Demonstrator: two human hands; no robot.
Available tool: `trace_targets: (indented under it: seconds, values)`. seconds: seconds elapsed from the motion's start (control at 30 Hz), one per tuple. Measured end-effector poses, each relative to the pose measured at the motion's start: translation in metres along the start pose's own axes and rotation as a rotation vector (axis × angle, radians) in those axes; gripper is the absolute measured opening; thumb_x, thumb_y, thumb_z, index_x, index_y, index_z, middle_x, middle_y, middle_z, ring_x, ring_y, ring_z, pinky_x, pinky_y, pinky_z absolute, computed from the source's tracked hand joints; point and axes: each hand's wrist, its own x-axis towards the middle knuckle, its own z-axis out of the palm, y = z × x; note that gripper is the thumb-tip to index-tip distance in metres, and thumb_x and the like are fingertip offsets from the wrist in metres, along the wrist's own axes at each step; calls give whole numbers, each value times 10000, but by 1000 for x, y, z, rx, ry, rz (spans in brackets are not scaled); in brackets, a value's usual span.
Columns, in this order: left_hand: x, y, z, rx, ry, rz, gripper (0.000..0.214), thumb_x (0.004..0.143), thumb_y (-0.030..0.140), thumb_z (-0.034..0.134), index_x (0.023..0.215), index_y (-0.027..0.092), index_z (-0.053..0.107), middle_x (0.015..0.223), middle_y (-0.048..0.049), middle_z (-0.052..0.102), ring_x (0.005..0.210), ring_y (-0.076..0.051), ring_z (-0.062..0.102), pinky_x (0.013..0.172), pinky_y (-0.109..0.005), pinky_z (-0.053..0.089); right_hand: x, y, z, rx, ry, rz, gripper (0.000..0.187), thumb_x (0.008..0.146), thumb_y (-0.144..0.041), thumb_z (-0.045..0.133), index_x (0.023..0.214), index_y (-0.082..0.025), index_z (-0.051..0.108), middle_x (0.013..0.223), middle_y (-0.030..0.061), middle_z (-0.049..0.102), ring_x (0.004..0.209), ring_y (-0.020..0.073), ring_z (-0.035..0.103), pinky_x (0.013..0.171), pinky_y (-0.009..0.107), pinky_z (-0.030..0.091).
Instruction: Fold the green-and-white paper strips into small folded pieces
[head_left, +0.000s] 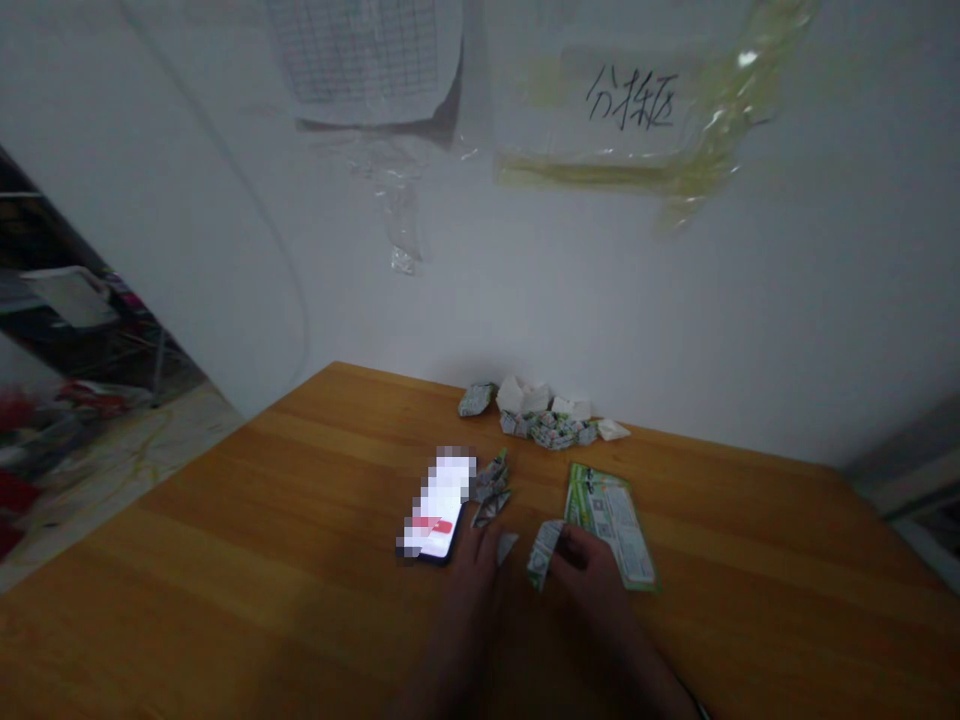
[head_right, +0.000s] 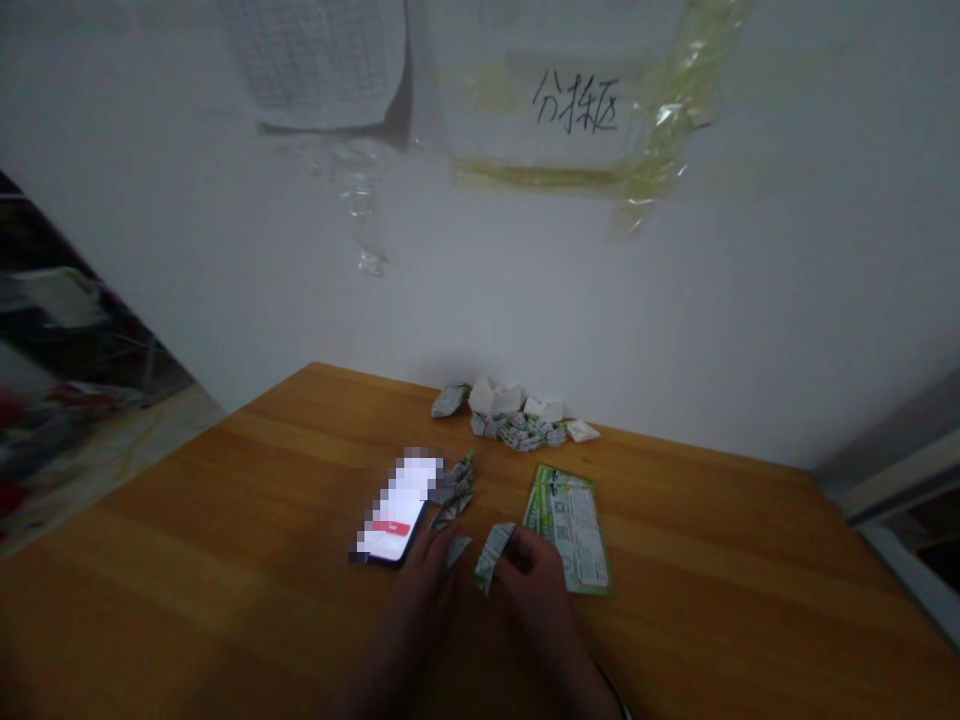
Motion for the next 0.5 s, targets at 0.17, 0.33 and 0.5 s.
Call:
trace_targets:
  seconds: [0.17, 0.33, 0.5]
  values:
    - [11, 15, -13, -705, 7, -385, 435, 742, 390, 678, 1113, 175, 608, 916, -75, 683, 864, -264, 653, 753, -371, 535, -3, -1, 6, 15, -28, 11, 128, 718, -257, 660, 787, -150, 675, 792, 66, 724, 784, 255, 675, 761, 356, 516]
    - [6, 27, -13, -785, 62, -466, 450, 755, 557, 650, 1018, 192, 635, 784, -17, 639, 717, -168, 605, 653, -251, 492, -10, 0, 10, -55, -87, 27, 110, 736, -258, 664, 726, -149, 663, 732, 44, 697, 750, 237, 661, 693, 316, 517]
    - [2, 26, -7, -910, 64, -471, 732, 712, 795, 455, 1063, 181, 642, 740, -26, 601, 613, -162, 554, 543, -261, 464, -17, -16, 14, -97, -194, 39, 65, 737, -206, 649, 721, -152, 681, 709, 20, 689, 716, 203, 642, 661, 268, 492]
